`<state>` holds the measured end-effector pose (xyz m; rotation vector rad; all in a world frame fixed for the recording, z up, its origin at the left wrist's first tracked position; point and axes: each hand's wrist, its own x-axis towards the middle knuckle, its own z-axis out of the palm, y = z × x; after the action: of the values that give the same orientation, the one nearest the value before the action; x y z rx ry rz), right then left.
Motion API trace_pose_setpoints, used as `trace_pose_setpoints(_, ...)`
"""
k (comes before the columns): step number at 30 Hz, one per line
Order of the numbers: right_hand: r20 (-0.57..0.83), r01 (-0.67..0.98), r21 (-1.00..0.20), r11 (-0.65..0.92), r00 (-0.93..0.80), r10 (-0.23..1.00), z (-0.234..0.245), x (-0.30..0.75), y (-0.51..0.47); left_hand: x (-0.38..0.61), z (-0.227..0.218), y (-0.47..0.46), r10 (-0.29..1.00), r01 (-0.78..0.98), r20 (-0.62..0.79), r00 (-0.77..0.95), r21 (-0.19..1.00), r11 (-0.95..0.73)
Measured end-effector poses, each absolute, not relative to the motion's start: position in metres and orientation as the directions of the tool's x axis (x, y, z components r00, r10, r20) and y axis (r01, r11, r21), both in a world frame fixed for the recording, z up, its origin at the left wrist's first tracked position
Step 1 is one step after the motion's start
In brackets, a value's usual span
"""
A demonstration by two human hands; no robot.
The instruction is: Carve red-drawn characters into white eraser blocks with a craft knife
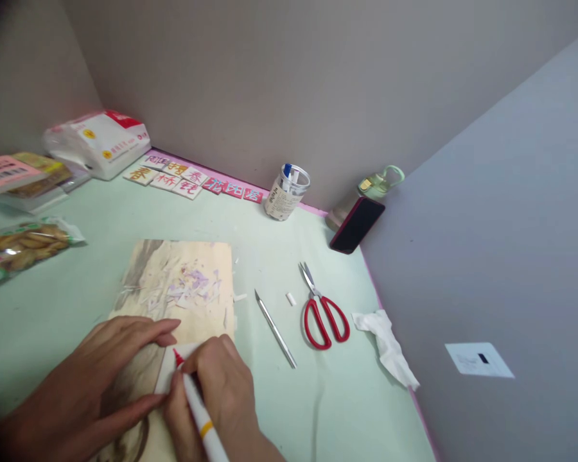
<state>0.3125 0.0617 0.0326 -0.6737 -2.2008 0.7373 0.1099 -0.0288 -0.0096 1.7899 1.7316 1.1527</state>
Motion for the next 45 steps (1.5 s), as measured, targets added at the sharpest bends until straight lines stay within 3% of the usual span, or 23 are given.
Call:
trace_pose_setpoints(13, 0.445, 0.24, -0.685, 0.688, -0.61, 0.655, 0.038, 0.31, 0.061, 0.113, -0.008, -0.027, 0.948, 0.633, 0.272, -0.165, 0.767, -0.11)
trace_pose_setpoints(26, 0.469, 0.236, -0.682, 0.692, -0.586, 0.661, 0.039, 0.309, 0.06, 0.112, -0.005, -0.028, 0.962, 0.647, 0.248, -0.111, 0.753, -0.119)
trace_pose_setpoints(33, 0.538, 0.175, -0.641, 0.747, -0.592, 0.6, 0.039, 0.303, 0.061, 0.112, -0.005, -0.028, 0.962, 0.666, 0.245, -0.119, 0.738, -0.106)
trace_pose_setpoints(37, 0.586, 0.216, -0.596, 0.774, -0.542, 0.602, 0.038, 0.299, 0.059, 0.112, -0.007, -0.029, 0.954, 0.69, 0.273, -0.124, 0.715, -0.114)
trace_pose_setpoints(45, 0.528, 0.285, -0.61, 0.739, -0.549, 0.647, 0.034, 0.307, 0.057, 0.112, -0.006, -0.028, 0.952, 0.723, 0.283, -0.115, 0.681, -0.115)
